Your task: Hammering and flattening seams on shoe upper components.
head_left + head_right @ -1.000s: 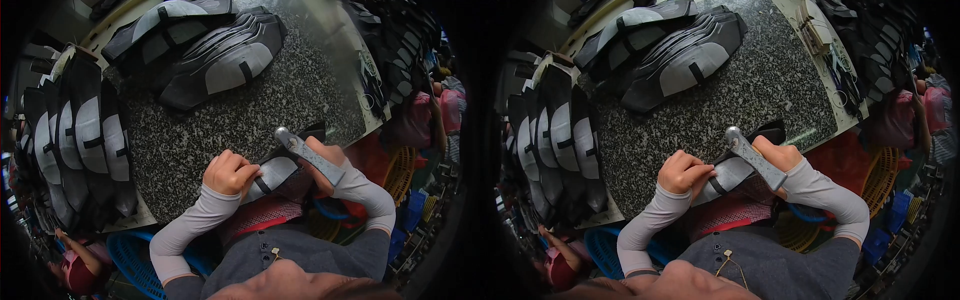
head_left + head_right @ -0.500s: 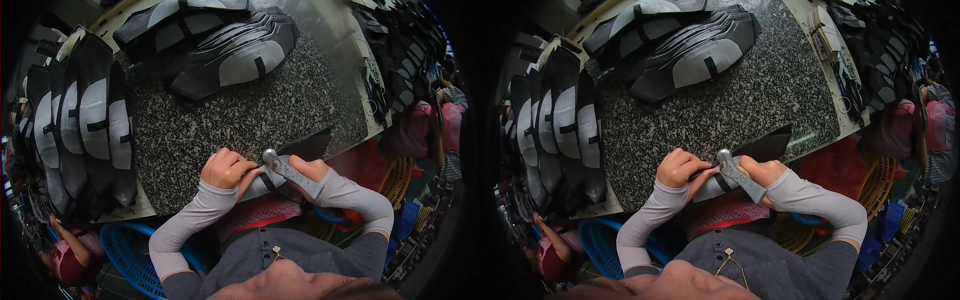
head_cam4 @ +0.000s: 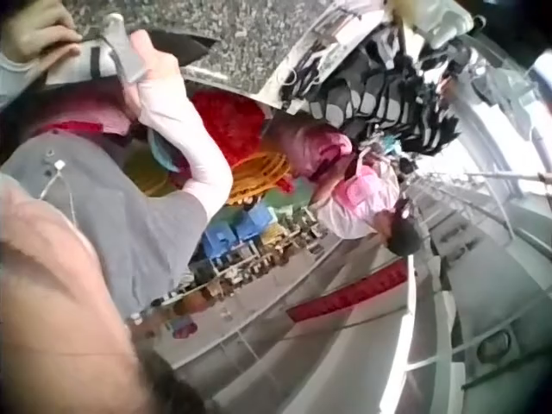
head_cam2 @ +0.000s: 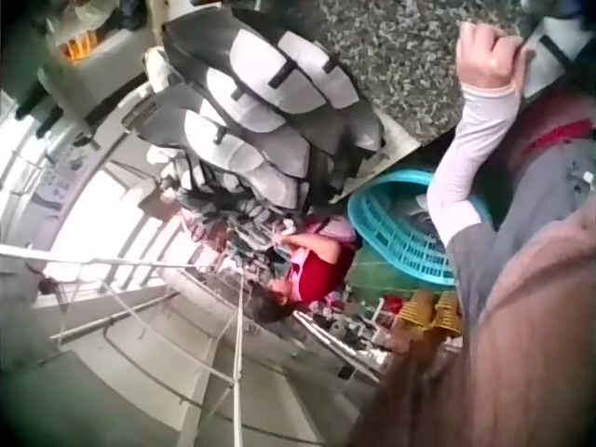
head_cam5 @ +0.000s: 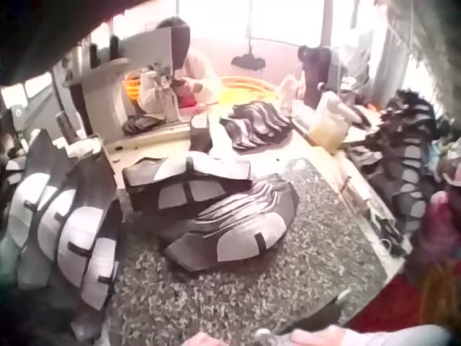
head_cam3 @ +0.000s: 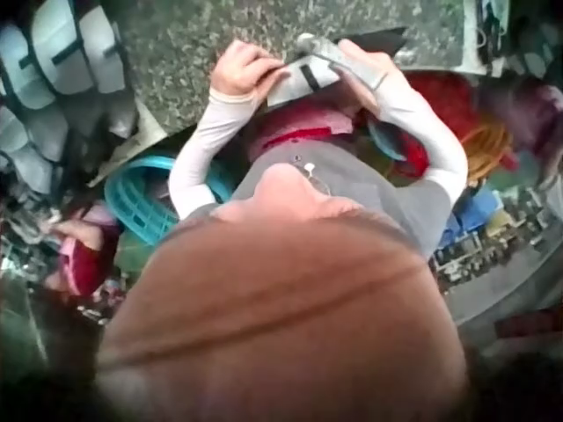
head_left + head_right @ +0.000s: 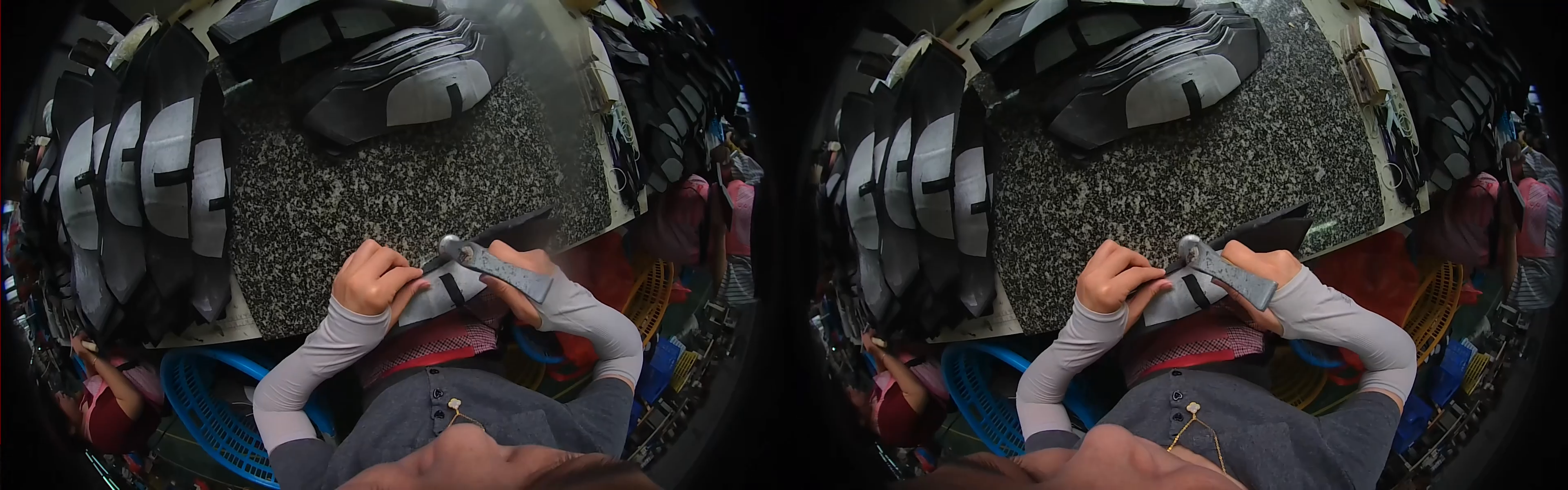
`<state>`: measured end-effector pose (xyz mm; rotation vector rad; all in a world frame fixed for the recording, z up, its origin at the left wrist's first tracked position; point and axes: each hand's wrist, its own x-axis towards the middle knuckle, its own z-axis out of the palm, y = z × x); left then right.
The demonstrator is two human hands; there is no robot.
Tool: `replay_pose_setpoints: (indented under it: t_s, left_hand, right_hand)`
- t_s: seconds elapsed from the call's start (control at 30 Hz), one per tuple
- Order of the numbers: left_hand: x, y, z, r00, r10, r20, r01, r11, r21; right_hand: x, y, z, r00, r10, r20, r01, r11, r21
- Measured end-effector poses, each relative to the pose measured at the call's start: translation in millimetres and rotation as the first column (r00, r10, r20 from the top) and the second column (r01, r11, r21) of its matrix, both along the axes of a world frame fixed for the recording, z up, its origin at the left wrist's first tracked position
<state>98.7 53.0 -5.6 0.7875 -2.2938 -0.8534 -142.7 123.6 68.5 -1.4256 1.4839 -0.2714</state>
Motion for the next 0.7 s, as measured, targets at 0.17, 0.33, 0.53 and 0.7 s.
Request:
replay_pose_setpoints:
  t_s: [0.17, 0.33, 0.53, 0.7]
  left_hand:
    - [-1.8, 12.5, 3.0, 0.998, 0.032, 0.061, -0.017, 0.974, -0.227]
    - [14.7, 7.1, 8.3, 0.997, -0.022, 0.069, 0.021, 1.0, 0.017]
    - [8.4, 18.5, 4.7, 0.991, 0.001, 0.131, 0.025, 0.98, -0.196]
    - [5.9, 23.2, -4.2, 0.993, 0.048, 0.105, -0.012, 0.949, -0.316]
  right_hand:
    - [15.2, 5.9, 14.6, 0.996, -0.06, 0.06, 0.07, 0.982, -0.178]
    - [14.6, 2.4, -9.0, 0.989, 0.138, -0.06, -0.145, 0.98, -0.133]
    - [30.8, -0.8, 18.0, 0.995, -0.06, 0.08, 0.082, 0.948, -0.309]
    - [13.1, -3.3, 17.4, 0.997, 0.043, -0.065, -0.049, 0.994, -0.099]
